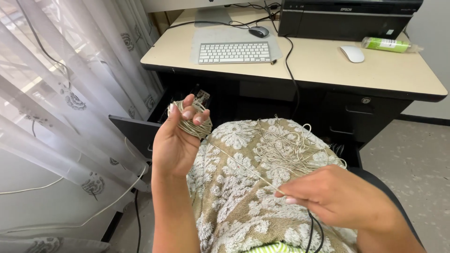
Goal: Winding a long white cable into a neat coil by hand while sitting at a desk.
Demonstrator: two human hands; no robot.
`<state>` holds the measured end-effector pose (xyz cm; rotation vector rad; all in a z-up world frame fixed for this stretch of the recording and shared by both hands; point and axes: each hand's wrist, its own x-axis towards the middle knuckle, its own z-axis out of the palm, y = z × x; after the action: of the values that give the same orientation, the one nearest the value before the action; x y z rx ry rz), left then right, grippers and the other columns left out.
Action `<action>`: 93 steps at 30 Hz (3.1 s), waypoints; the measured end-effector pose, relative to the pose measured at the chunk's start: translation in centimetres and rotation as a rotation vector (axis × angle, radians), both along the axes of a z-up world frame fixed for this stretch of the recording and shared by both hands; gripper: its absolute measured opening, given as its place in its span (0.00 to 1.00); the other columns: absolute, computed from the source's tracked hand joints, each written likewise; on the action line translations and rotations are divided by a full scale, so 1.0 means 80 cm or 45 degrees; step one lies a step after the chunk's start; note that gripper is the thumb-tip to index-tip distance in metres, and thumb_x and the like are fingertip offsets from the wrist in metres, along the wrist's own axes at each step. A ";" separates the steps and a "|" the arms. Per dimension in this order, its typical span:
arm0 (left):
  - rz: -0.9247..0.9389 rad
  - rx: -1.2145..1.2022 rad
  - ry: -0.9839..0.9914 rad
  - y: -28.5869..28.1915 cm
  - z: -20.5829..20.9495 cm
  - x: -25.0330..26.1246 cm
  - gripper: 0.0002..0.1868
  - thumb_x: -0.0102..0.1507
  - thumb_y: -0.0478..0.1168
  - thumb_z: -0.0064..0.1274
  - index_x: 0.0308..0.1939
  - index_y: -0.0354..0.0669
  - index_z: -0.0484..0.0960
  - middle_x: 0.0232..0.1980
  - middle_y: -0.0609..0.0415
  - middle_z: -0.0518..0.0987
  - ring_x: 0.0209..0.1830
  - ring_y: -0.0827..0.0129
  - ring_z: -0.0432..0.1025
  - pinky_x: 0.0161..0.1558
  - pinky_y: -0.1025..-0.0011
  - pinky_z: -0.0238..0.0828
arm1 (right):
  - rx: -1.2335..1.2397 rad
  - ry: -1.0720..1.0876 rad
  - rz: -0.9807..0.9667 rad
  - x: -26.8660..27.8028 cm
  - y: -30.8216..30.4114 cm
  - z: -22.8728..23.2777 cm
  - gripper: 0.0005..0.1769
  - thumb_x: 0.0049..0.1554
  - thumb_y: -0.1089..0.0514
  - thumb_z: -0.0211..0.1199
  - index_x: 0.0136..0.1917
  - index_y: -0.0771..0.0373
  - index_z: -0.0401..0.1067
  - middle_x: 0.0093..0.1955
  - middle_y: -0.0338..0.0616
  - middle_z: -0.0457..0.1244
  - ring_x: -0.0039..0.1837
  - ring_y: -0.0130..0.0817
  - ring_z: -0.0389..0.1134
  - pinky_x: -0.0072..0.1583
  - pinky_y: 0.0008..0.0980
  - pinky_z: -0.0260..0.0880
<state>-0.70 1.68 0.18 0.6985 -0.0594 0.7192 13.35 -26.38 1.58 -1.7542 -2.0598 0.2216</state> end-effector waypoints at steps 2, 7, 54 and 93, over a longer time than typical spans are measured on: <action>-0.162 -0.083 -0.126 -0.009 0.002 -0.001 0.23 0.74 0.46 0.33 0.62 0.27 0.66 0.35 0.53 0.72 0.36 0.62 0.71 0.70 0.58 0.63 | -0.014 0.023 -0.030 0.000 -0.009 0.006 0.14 0.64 0.50 0.52 0.44 0.53 0.77 0.34 0.28 0.73 0.32 0.28 0.76 0.35 0.31 0.74; 0.209 1.400 1.113 -0.096 0.027 0.035 0.21 0.70 0.45 0.27 0.42 0.43 0.79 0.75 0.54 0.71 0.67 0.60 0.71 0.66 0.52 0.67 | 0.501 0.009 0.054 -0.018 -0.012 0.033 0.14 0.62 0.54 0.53 0.44 0.59 0.78 0.26 0.29 0.61 0.25 0.22 0.63 0.27 0.25 0.64; -0.701 1.645 0.642 -0.123 0.015 0.027 0.26 0.67 0.63 0.35 0.33 0.48 0.76 0.20 0.61 0.70 0.31 0.72 0.75 0.34 0.74 0.67 | 0.718 0.173 -0.095 0.064 0.018 -0.007 0.17 0.48 0.45 0.69 0.29 0.56 0.68 0.24 0.31 0.57 0.27 0.23 0.53 0.31 0.23 0.50; -0.406 1.035 0.184 -0.070 0.022 -0.021 0.21 0.73 0.45 0.41 0.27 0.47 0.79 0.28 0.63 0.75 0.31 0.78 0.67 0.48 0.70 0.56 | 0.229 0.744 -0.168 0.088 0.063 -0.061 0.13 0.63 0.57 0.55 0.54 0.60 0.79 0.37 0.35 0.67 0.39 0.24 0.66 0.41 0.22 0.67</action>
<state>-2.40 -3.95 1.96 1.4770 -0.3359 0.3133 20.43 -21.34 -3.32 -1.4843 -1.4934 0.4351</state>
